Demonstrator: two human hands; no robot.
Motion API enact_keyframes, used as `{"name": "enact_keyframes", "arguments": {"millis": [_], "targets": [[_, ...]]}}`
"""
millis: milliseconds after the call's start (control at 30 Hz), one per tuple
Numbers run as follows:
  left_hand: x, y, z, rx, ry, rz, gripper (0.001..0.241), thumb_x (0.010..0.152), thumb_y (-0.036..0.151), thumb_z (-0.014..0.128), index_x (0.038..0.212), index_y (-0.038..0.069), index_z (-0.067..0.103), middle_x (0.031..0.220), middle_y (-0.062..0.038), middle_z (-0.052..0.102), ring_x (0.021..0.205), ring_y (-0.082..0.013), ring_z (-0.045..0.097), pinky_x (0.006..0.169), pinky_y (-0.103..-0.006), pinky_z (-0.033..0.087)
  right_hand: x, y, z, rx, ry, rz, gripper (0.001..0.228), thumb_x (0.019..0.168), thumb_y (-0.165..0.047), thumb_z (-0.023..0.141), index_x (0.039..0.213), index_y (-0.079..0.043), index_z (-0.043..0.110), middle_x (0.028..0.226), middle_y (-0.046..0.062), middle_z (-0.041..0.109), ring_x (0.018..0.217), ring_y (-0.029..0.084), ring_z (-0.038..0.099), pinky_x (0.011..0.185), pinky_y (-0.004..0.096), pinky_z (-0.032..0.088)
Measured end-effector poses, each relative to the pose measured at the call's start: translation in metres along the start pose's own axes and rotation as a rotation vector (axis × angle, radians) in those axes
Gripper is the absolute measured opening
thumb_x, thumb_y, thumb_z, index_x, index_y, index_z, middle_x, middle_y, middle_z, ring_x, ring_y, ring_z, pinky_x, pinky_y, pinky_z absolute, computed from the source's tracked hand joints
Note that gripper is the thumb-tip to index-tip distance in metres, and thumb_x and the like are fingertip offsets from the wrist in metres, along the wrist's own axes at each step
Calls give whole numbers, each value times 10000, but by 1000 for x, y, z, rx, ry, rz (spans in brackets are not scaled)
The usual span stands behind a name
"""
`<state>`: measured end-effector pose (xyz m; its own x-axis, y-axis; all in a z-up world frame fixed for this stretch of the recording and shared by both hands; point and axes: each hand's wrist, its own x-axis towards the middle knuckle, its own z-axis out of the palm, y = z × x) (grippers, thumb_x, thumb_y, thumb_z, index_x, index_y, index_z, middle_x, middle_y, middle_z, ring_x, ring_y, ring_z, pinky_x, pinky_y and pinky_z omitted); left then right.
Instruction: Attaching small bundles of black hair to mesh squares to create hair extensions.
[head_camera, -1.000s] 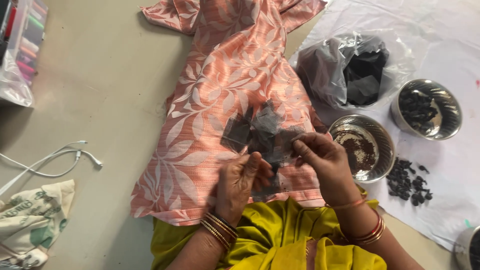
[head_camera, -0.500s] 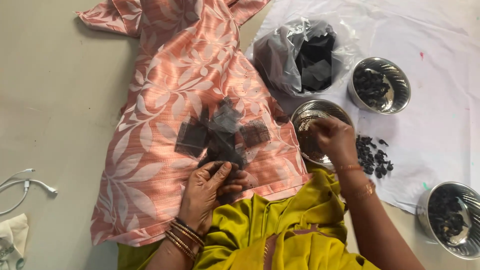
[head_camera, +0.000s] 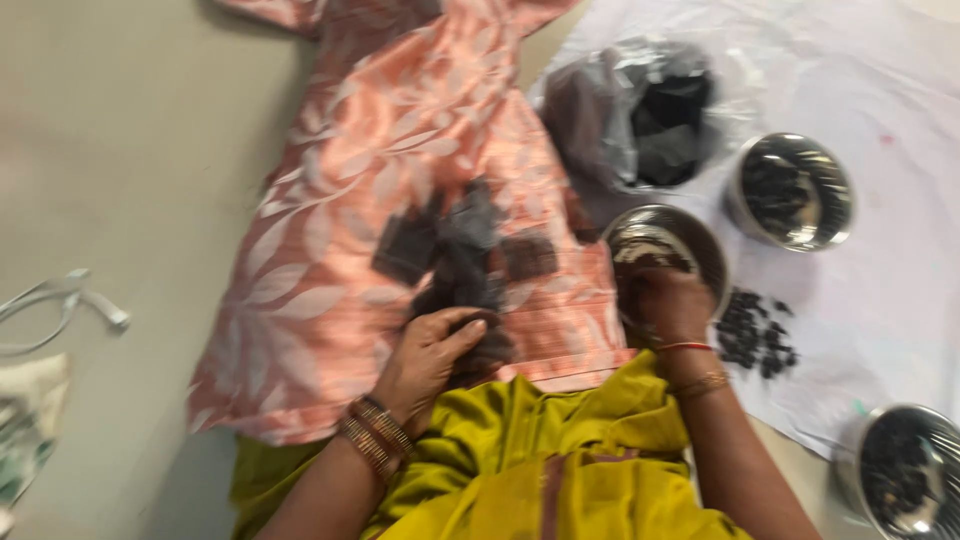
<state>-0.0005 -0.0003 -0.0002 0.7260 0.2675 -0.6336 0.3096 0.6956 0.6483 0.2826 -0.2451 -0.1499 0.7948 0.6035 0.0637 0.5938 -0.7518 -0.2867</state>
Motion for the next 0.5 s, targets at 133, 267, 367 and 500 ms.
{"name": "enact_keyframes", "arguments": {"millis": [133, 267, 367, 500], "targets": [[2, -8, -13, -108, -167, 87, 221, 1012, 126, 616, 1151, -38, 668, 925, -94, 748, 756, -152, 730, 696, -307, 640, -7, 1, -15, 151, 28, 93, 279, 819, -78, 743, 1071, -157, 832, 926, 171, 758, 802, 314, 737, 777, 408, 592], [3, -3, -5, -62, -170, 16, 247, 995, 125, 586, 1169, -34, 661, 946, -117, 760, 792, -185, 761, 691, -295, 633, -7, 19, -28, 392, -16, 283, 215, 876, -117, 785, 1090, -108, 807, 885, 120, 790, 726, 177, 762, 693, 333, 600], [6, -7, -11, -9, -178, 29, 254, 1010, 139, 590, 1181, -33, 664, 961, -140, 764, 794, -194, 753, 688, -289, 621, -3, 28, -24, 552, -87, 436, 220, 859, -158, 803, 1060, -72, 779, 849, 82, 797, 649, 149, 732, 601, 319, 600], [12, -14, -14, -22, -223, 79, 265, 1028, 140, 593, 1198, -51, 661, 981, -141, 749, 808, -201, 745, 719, -298, 639, -2, 23, -30, 508, -67, 451, 149, 920, -171, 769, 1024, -68, 799, 838, 84, 797, 635, 150, 729, 593, 320, 599]]}}
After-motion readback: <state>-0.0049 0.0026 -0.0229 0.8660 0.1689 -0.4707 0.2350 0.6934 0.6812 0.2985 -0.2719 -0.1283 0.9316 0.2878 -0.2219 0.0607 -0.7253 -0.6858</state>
